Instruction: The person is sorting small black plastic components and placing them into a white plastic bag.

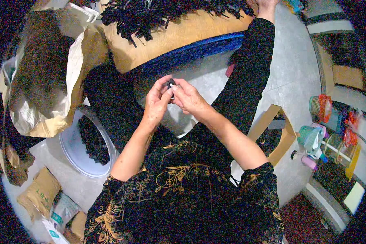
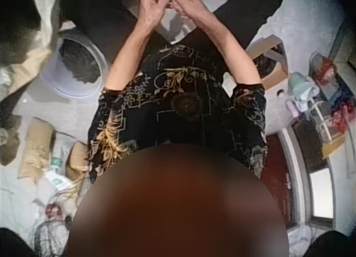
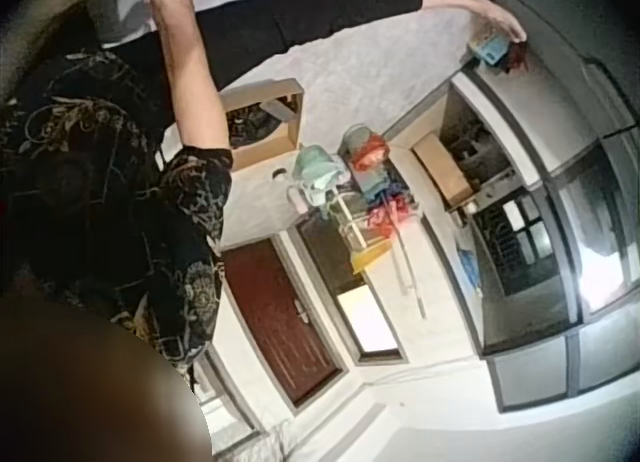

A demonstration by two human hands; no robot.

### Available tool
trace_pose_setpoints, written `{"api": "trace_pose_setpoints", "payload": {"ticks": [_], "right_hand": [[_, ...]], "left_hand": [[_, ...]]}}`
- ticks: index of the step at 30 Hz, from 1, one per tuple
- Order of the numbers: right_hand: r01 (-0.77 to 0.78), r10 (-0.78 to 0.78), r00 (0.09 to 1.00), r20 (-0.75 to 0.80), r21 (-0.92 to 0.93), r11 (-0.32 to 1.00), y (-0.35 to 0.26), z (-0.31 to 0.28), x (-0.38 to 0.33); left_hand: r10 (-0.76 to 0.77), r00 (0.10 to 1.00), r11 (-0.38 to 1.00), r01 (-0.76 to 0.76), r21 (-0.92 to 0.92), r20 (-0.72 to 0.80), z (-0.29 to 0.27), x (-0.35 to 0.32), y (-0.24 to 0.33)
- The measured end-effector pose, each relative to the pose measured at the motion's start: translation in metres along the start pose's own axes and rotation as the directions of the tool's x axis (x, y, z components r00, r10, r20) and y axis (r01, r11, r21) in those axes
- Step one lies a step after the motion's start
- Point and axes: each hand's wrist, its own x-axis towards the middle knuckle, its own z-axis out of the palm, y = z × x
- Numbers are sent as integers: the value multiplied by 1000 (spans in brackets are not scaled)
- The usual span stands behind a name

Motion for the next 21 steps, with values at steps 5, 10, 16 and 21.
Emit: {"api": "trace_pose_setpoints", "payload": {"ticks": [5,10,16,21], "right_hand": [[18,-17,1000,-4,81,997,11,-1,7],[-26,25,1000,9,147,989,14,-1,9],[157,-157,987,18,-236,959,22,-11,31],[308,62,898,436,-722,620,-57,-64,44]], "left_hand": [[88,995,960,-74,271,-39,-5,0,-7],[128,989,927,-96,362,-67,-2,-1,-1],[158,981,885,-92,456,-110,-2,1,-12],[13,998,994,-7,110,-54,-3,6,-10]]}}
